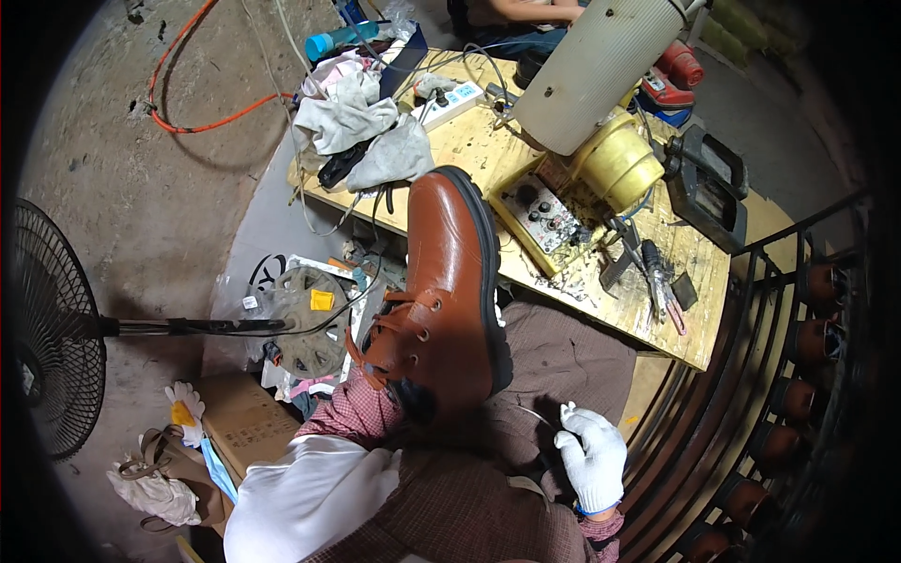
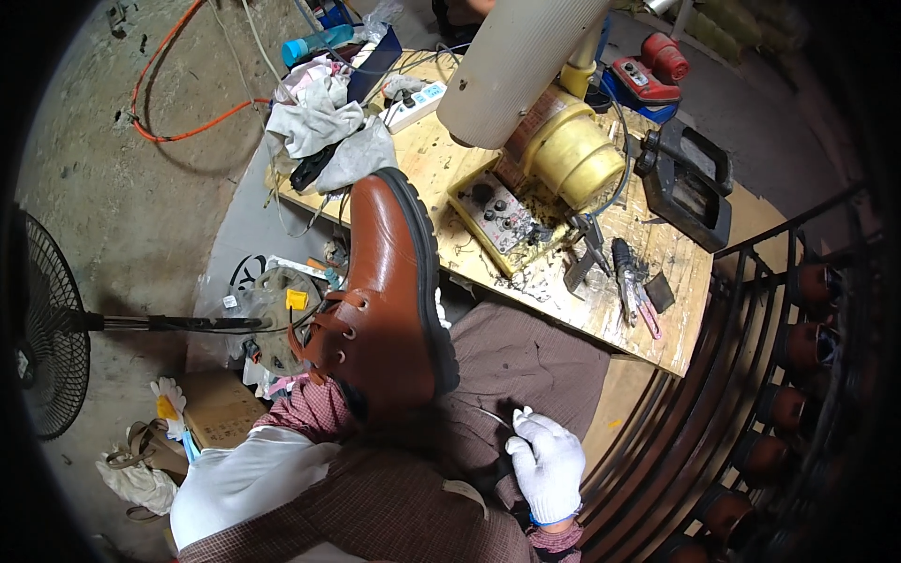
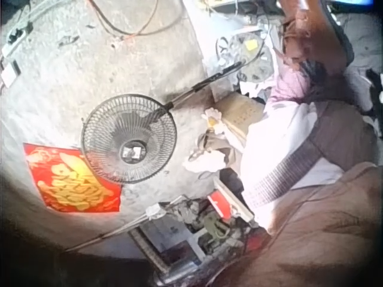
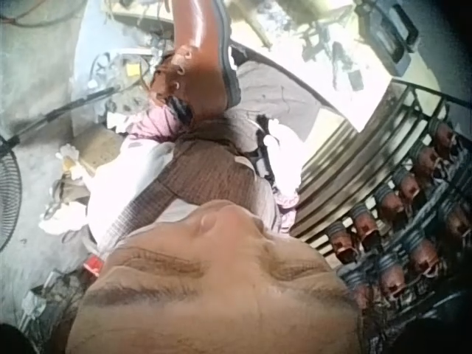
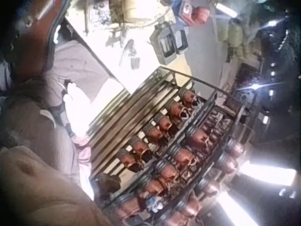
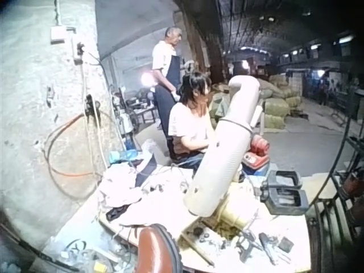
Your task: Inspecting and cleaning finished brown boots using an air nozzle and arranging them on a storage rack.
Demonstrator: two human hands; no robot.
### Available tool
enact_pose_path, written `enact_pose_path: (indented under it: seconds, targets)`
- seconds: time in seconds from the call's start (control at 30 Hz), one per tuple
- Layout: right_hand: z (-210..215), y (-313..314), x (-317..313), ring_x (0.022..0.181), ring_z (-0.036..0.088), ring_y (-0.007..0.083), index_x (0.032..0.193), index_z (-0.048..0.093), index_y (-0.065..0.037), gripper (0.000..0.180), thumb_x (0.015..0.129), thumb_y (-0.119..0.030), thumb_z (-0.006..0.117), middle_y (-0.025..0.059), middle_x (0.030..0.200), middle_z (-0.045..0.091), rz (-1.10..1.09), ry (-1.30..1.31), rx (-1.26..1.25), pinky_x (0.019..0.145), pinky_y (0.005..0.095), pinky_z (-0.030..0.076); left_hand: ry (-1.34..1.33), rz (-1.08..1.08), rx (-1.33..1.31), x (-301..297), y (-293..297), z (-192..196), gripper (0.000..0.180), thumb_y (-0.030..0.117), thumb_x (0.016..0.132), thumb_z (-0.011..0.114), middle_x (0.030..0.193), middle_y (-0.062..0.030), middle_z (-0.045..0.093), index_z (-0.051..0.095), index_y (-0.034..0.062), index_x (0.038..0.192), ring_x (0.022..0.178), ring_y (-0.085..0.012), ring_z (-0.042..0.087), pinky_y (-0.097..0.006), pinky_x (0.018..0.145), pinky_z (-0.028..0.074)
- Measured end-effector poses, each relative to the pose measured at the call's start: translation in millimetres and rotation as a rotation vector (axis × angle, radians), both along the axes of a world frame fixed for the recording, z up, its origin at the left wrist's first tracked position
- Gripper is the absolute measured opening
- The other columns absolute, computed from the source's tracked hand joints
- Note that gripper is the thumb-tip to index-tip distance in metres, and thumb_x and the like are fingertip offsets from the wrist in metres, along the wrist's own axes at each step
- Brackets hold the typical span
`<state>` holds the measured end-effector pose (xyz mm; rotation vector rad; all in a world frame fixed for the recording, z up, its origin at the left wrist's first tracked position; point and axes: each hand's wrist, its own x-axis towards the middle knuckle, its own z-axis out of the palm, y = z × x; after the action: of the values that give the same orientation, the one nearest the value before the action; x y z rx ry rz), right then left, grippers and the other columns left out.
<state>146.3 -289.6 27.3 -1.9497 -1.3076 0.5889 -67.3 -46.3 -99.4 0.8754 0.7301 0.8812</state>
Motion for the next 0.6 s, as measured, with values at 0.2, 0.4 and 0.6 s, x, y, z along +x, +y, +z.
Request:
enact_pose_path:
  seconds: [0.2, 0.4, 0.6]
  targets:
    - [34.1, -0.9, -16.8, 0.098, 0.069, 0.0433, 0.133, 0.064, 0.000, 0.063, 0.076, -0.024, 0.079, 0.0312, 0.136, 0.062, 0.115, -0.257, -0.079, 0.087, 0.0442, 0.055, -0.253, -0.159, -0.361, 9.8, 14.1, 29.0, 0.064, 0.055, 0.112, 0.031, 0.141, -0.0110, 0.057, 0.039, 0.0103, 0.156, 0.129, -0.0239, 0.058, -0.040, 0.110, 0.049]
    - [60.7, -1.3, -28.5, 0.080, 0.067, 0.0256, 0.117, 0.067, -0.011, 0.038, 0.080, -0.018, 0.071, 0.0155, 0.114, 0.064, 0.404, -0.569, 0.029, 0.062, 0.0327, 0.054, -0.123, -0.252, -0.507, 47.6, -14.3, 97.1, 0.069, 0.061, 0.109, 0.033, 0.144, -0.0136, 0.058, 0.042, 0.0107, 0.155, 0.123, -0.0268, 0.064, -0.044, 0.104, 0.055]
    - [74.9, -33.7, -24.0, 0.091, 0.063, 0.0285, 0.134, 0.061, -0.014, 0.044, 0.090, -0.014, 0.056, 0.0102, 0.109, 0.064, 0.375, -0.556, 0.011, 0.077, 0.0392, 0.054, -0.125, -0.363, -0.479, 101.4, -62.2, 105.5, 0.084, 0.077, 0.101, 0.030, 0.147, -0.0125, 0.057, 0.044, 0.0140, 0.154, 0.130, -0.0307, 0.059, -0.048, 0.113, 0.048]
